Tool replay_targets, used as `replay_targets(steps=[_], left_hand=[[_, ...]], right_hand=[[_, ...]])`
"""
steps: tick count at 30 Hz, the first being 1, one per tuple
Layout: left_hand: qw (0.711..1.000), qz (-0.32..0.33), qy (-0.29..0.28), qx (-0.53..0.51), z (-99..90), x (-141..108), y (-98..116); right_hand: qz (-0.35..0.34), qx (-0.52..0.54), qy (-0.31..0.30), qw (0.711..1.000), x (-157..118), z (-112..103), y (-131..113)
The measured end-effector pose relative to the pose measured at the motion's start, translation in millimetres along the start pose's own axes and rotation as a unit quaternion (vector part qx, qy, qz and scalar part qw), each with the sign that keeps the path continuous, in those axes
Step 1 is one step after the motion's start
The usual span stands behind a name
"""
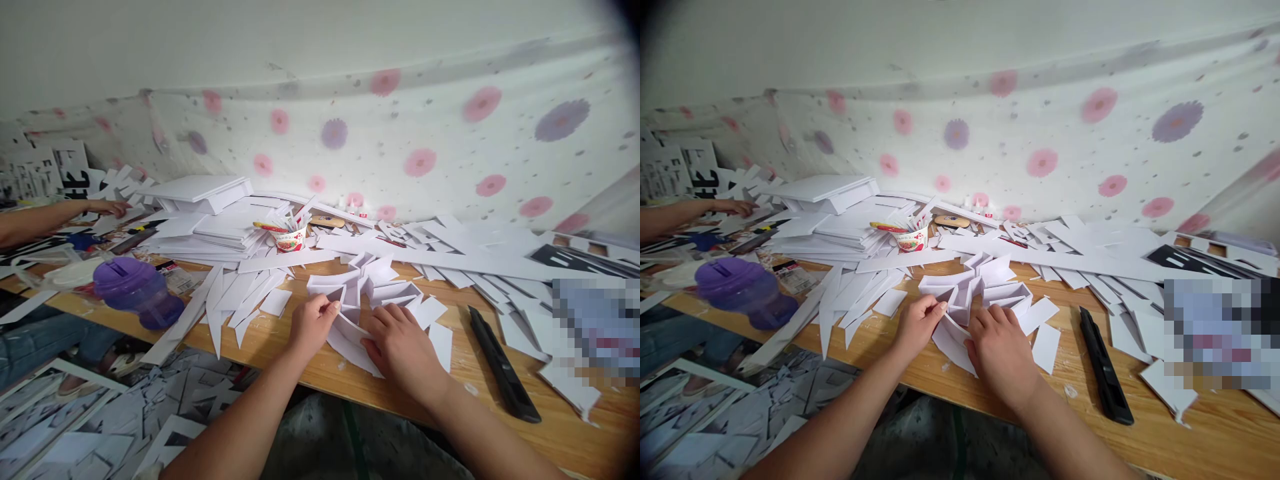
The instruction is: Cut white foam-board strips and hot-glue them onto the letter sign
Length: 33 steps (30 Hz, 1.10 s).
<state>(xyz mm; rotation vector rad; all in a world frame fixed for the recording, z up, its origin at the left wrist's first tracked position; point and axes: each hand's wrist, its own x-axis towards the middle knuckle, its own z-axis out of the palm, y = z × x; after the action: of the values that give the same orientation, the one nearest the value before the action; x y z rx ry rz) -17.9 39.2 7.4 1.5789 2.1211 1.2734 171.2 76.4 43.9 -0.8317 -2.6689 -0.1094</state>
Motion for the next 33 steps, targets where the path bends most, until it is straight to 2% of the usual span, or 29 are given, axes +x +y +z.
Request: replay_targets(steps=[15, 33], left_hand=[[1.000, 0.003, -0.007, 0.001, -0.4, 1.0, 0.4], [1.000, 0.007, -0.008, 0.015, -1.7, 3.1, 2.3]], right_hand=[[-0.002, -0.007, 0.006, 1.000, 0.6, -2.5, -1.2], [0.001, -0.027, -0.031, 0.999, 1.8, -9.3, -1.2]])
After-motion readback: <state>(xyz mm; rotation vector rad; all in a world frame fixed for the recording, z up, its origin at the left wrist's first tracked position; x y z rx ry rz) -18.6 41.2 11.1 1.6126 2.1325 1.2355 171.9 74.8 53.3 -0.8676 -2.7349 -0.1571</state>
